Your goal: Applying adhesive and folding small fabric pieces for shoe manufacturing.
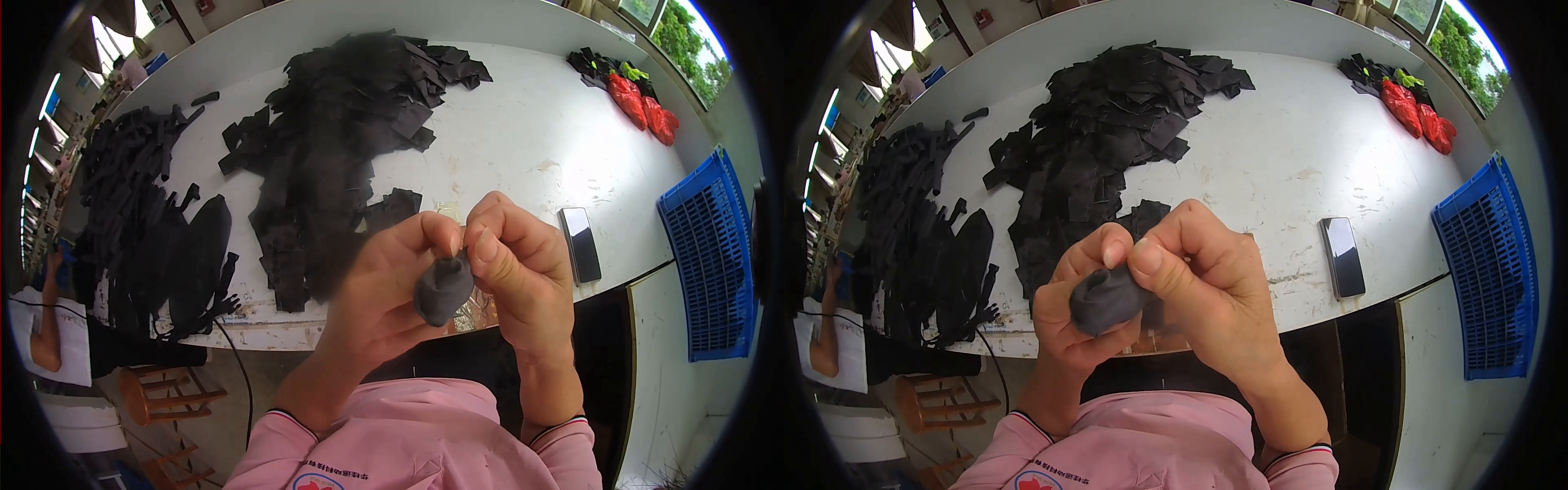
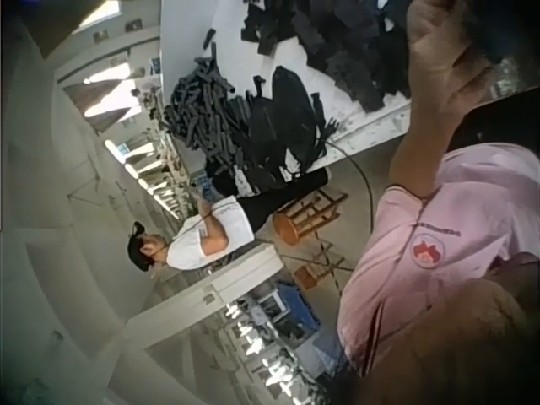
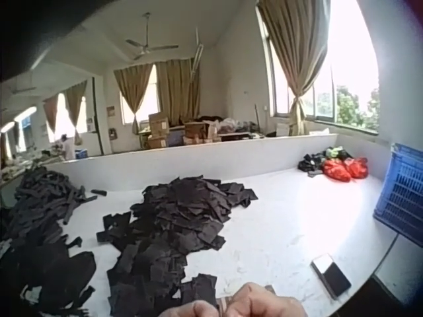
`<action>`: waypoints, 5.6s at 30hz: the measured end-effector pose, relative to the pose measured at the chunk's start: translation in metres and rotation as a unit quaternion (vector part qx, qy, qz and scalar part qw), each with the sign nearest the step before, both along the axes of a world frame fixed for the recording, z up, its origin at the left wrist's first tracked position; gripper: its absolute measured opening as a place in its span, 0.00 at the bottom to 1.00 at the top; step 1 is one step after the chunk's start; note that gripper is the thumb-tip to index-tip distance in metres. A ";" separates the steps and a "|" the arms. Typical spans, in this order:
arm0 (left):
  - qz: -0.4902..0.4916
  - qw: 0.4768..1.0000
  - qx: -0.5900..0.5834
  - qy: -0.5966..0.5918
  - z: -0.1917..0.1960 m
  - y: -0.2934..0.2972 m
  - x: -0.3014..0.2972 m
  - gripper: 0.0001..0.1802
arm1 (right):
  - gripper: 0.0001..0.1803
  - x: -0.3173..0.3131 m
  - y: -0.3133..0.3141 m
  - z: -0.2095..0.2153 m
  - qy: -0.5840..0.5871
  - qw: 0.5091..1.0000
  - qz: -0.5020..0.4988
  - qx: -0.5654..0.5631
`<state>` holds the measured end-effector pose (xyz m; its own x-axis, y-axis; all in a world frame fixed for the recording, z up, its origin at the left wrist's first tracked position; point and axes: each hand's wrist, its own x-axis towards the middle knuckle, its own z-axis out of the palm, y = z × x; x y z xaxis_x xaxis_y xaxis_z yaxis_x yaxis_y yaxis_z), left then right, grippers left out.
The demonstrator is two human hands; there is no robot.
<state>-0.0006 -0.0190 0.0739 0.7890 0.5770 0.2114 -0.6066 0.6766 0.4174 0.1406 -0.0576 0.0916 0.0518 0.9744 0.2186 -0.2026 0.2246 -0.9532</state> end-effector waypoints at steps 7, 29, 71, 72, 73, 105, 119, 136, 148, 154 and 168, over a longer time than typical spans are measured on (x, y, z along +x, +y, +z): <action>0.031 0.996 -0.074 0.035 -0.016 0.017 -0.006 0.14 | 0.11 0.013 0.022 -0.012 0.033 0.993 0.045 -0.101; 0.302 0.864 0.086 0.394 -0.071 0.007 0.002 0.19 | 0.12 0.021 0.039 -0.112 0.136 0.961 0.130 -0.201; 0.335 0.926 0.151 0.094 -0.045 0.022 0.004 0.10 | 0.13 0.020 0.023 -0.063 -0.497 0.860 -0.038 0.113; 0.313 0.941 0.112 0.064 -0.046 0.024 0.001 0.09 | 0.13 0.018 0.023 -0.066 -0.497 0.859 -0.039 0.112; 0.312 0.941 0.112 0.064 -0.052 0.026 0.001 0.09 | 0.14 0.017 0.024 -0.075 -0.521 0.846 -0.045 0.107; 0.436 0.375 0.625 0.528 -0.143 0.043 0.010 0.12 | 0.21 0.044 -0.026 -0.073 0.033 0.979 -0.203 -0.007; 0.284 0.243 0.752 0.543 -0.152 0.053 0.016 0.04 | 0.24 0.085 -0.216 -0.321 -0.510 0.697 -0.215 -0.456; 0.291 0.845 -0.026 0.449 -0.094 -0.011 -0.023 0.06 | 0.06 -0.027 -0.034 -0.107 -0.247 0.962 -0.112 -0.032; 0.236 0.909 -0.083 0.334 -0.101 -0.030 -0.027 0.04 | 0.22 -0.043 -0.030 -0.109 -0.225 0.965 -0.128 -0.033; 0.189 0.914 -0.007 0.359 -0.096 -0.028 -0.035 0.02 | 0.18 -0.041 -0.033 -0.105 -0.237 0.963 -0.120 -0.052; 0.383 0.802 0.044 0.457 -0.110 -0.038 -0.014 0.09 | 0.04 -0.042 -0.023 -0.136 -0.319 0.915 -0.231 -0.087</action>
<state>-0.0146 -0.0566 -0.0361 0.0587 0.9808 -0.1857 -0.2442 0.1945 0.9500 0.0984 -0.0804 -0.0448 0.3821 0.9039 0.1922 0.4862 -0.0198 -0.8736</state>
